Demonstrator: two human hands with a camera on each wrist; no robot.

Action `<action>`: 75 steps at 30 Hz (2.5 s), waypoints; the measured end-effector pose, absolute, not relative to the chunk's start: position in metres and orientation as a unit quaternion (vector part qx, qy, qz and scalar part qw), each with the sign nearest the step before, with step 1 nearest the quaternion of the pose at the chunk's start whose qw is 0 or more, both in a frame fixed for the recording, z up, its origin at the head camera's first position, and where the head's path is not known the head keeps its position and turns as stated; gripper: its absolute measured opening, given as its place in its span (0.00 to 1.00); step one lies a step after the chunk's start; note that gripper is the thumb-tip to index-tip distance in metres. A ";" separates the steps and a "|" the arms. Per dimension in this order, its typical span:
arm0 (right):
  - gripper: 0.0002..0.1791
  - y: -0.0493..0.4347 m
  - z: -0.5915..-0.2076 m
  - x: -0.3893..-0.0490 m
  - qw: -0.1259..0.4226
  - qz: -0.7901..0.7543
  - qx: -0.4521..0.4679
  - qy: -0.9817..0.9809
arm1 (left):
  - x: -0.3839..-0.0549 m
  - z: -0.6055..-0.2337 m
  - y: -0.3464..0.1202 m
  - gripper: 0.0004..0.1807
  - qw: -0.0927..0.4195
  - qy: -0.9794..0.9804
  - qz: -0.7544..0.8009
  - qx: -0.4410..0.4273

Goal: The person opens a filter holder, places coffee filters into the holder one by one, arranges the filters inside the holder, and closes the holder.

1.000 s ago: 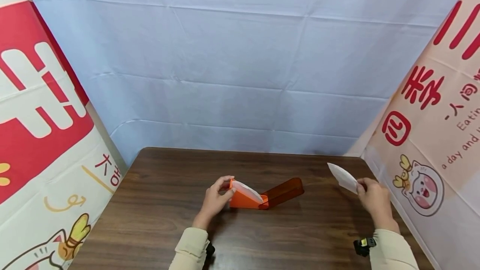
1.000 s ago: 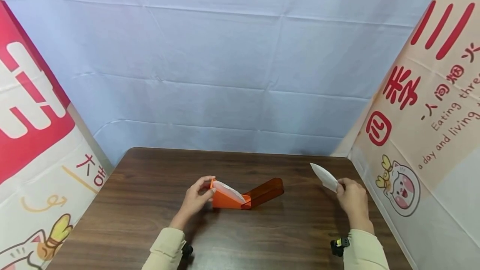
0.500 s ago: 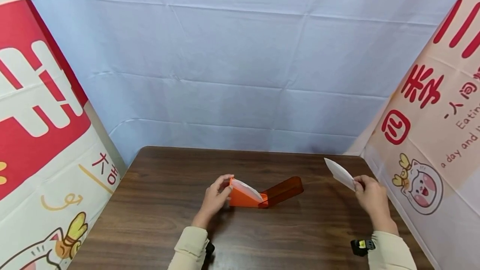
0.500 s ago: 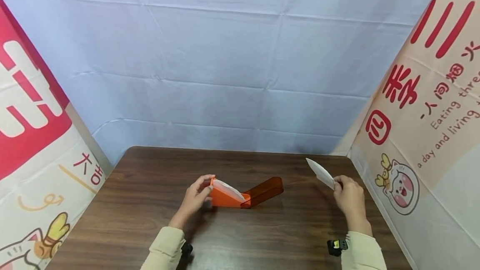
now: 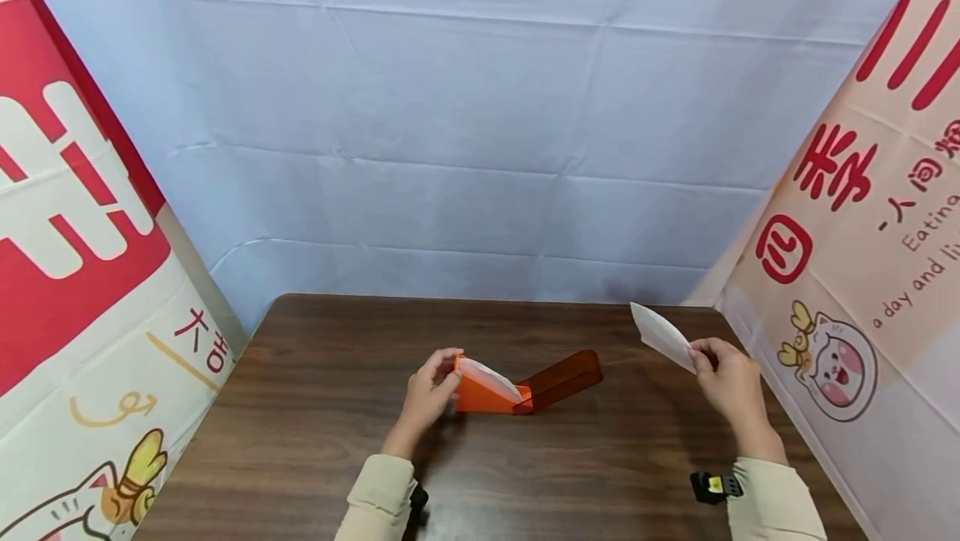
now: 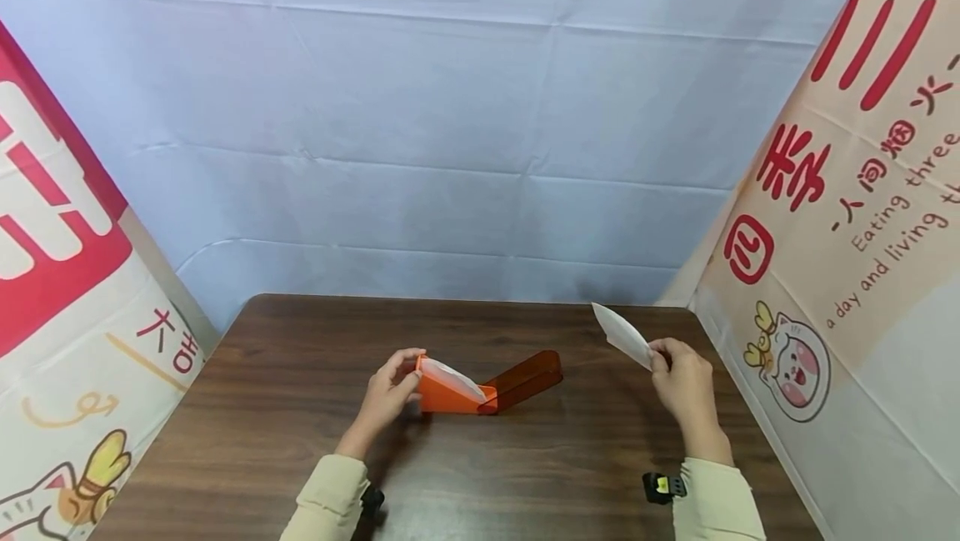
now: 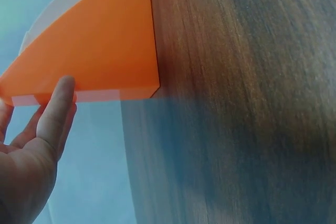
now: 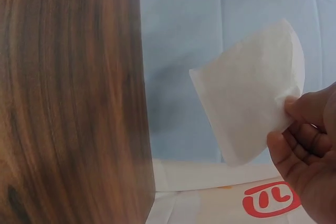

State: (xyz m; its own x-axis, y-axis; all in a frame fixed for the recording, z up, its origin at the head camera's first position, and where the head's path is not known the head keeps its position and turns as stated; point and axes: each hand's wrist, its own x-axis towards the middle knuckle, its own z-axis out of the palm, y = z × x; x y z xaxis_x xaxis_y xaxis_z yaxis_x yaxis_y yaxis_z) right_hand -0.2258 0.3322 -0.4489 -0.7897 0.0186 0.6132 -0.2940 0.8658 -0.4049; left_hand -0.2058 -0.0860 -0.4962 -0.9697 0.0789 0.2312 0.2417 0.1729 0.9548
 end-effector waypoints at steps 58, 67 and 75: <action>0.08 0.244 -0.421 -0.225 0.312 0.335 0.205 -0.865 | -0.205 -0.499 -0.081 0.17 0.110 -0.789 -0.599 -0.084; 0.08 0.228 -0.426 -0.229 0.274 0.361 0.219 -0.864 | -0.205 -0.499 -0.081 0.17 0.105 -0.784 -0.605 -0.087; 0.07 0.219 -0.427 -0.230 0.246 0.378 0.214 -0.866 | -0.204 -0.497 -0.080 0.17 0.103 -0.782 -0.608 -0.085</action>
State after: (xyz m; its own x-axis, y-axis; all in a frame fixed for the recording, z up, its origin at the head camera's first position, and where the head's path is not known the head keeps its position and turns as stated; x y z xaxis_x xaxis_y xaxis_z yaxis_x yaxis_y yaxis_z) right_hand -0.2298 0.2189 -0.4271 -0.7877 -0.1842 0.5879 -0.5565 0.6222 -0.5506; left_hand -0.2041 -0.0805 -0.4970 -0.9644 0.0079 0.2643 0.2581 0.2451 0.9345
